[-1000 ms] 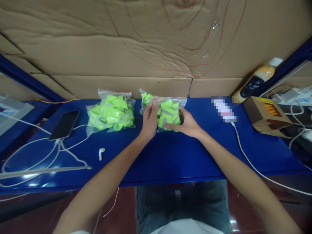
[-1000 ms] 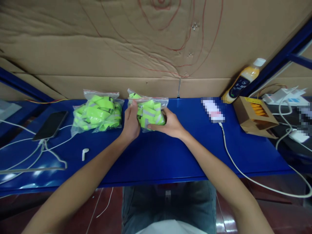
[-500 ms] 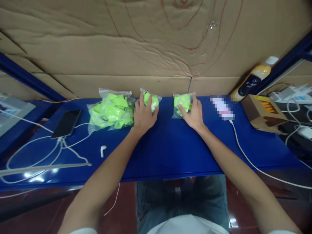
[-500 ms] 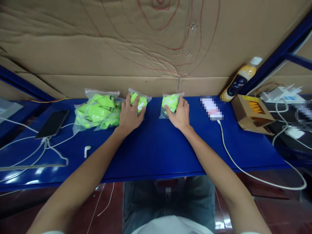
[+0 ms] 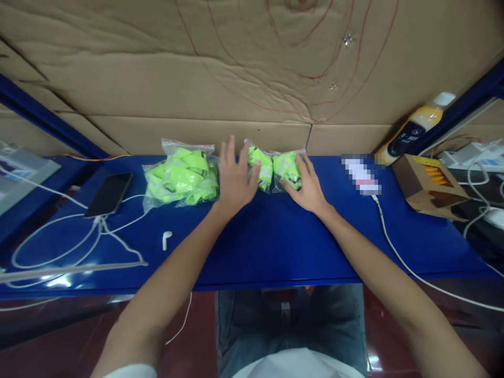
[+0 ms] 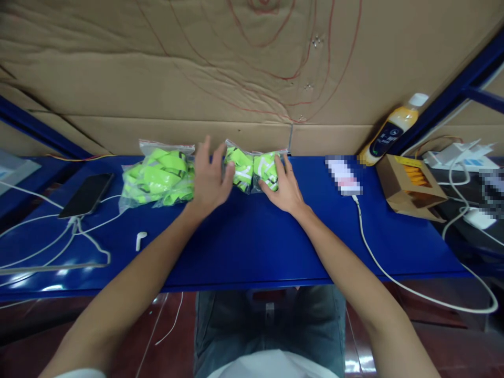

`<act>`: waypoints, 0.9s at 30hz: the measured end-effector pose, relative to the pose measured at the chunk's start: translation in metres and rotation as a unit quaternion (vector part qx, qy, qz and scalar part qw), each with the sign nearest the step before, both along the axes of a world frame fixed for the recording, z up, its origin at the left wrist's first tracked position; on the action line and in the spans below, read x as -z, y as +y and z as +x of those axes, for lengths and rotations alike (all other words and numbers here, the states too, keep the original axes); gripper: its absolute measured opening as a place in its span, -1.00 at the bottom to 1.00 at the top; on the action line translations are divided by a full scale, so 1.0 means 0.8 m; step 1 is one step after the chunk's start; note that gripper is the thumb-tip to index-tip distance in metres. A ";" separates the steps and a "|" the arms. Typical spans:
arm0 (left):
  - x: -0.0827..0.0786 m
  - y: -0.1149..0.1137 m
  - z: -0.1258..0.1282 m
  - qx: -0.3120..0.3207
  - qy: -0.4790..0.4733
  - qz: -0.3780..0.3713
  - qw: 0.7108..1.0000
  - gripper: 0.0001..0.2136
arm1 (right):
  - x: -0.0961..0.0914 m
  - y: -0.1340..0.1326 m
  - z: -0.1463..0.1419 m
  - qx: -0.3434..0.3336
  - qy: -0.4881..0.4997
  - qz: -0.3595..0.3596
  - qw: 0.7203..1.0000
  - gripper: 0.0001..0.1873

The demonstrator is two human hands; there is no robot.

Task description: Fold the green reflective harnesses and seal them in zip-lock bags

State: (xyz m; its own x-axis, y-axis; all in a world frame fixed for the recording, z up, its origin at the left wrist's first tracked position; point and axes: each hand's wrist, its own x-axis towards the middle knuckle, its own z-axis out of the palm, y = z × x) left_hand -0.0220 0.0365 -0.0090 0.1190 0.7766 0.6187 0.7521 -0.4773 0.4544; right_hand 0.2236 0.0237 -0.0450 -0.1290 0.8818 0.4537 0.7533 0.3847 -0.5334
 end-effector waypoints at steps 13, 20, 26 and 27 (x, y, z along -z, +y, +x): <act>-0.050 0.004 -0.058 -0.240 0.127 -0.085 0.959 -0.37 | 0.005 0.007 0.004 -0.014 0.010 -0.008 1.000 -0.06; -0.033 0.007 -0.001 -0.192 0.141 -0.132 0.962 -0.35 | 0.006 0.009 0.004 -0.021 0.007 0.008 1.000 -0.09; 0.004 0.024 0.001 -0.155 0.130 -0.176 0.963 -0.22 | 0.006 0.007 0.001 0.008 -0.028 0.002 1.000 -0.08; 0.006 0.026 0.001 -0.153 0.124 -0.176 0.964 -0.21 | 0.005 0.006 0.001 0.019 -0.035 0.001 0.999 -0.09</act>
State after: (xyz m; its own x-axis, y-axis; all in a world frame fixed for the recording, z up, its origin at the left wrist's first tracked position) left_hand -0.0216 0.0576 -0.0139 -0.0382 0.9559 0.2914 0.9396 -0.0649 0.3359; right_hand 0.2244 0.0287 -0.0493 -0.1266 0.8856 0.4469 0.8030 0.3559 -0.4779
